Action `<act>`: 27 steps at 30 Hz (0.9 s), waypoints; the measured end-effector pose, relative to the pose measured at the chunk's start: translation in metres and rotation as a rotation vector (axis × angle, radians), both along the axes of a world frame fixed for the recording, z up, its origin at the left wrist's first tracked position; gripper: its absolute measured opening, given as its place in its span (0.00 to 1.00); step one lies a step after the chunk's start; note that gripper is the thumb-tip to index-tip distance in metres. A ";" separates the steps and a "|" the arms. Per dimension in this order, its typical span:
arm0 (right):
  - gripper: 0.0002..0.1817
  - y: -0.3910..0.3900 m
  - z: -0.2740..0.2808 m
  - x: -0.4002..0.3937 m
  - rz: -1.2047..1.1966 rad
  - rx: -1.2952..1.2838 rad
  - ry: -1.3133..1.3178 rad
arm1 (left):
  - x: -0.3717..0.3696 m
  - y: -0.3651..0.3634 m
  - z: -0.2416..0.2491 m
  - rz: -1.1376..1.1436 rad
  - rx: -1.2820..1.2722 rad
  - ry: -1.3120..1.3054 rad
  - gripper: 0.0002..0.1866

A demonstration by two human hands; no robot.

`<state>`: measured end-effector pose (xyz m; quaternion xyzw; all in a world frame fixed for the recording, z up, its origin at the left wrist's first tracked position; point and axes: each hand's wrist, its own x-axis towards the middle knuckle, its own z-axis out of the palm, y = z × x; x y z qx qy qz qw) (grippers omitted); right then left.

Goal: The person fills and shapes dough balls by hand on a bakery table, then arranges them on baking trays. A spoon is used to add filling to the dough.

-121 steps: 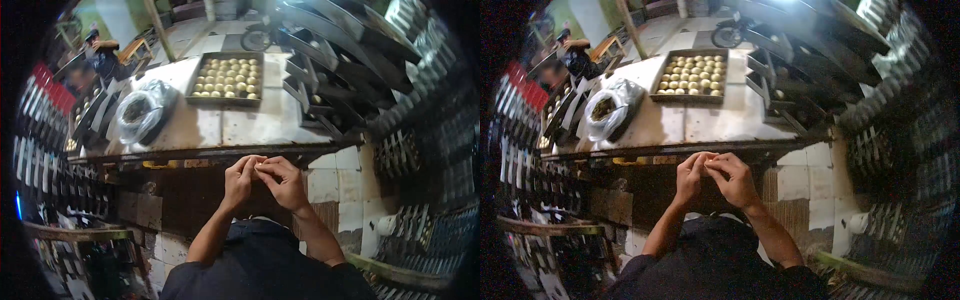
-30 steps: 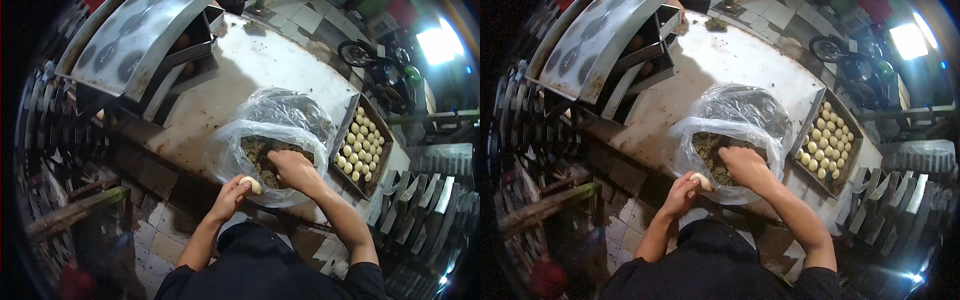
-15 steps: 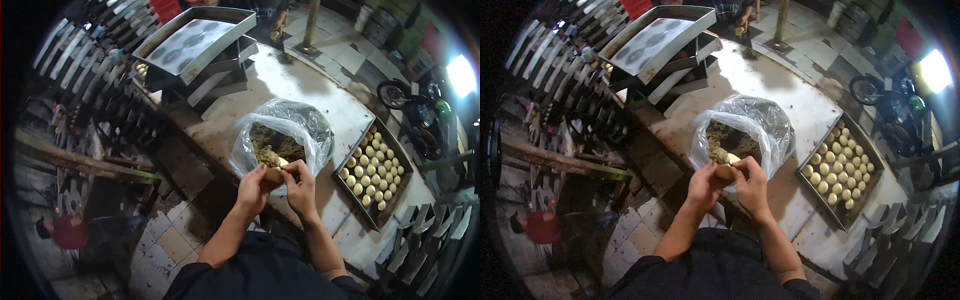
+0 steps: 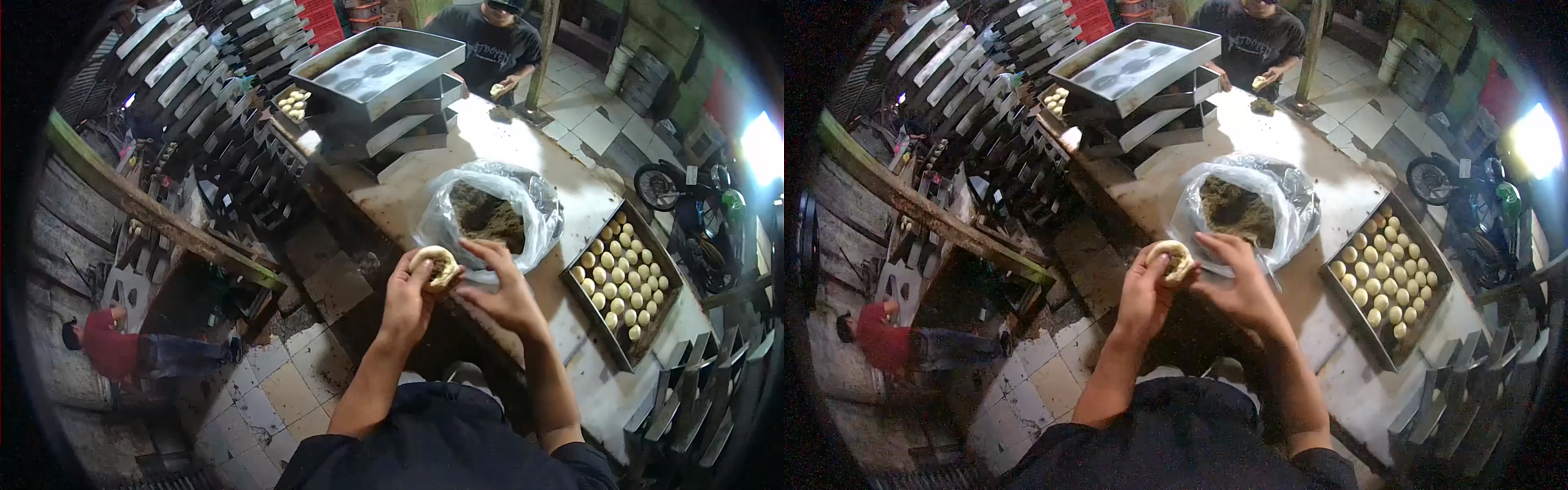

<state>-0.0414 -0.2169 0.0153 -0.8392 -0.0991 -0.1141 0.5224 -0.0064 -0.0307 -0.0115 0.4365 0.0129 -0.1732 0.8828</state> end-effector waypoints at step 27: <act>0.10 0.101 0.011 -0.331 -0.519 0.366 -0.036 | -0.238 0.028 -0.006 -0.613 0.072 -0.285 0.21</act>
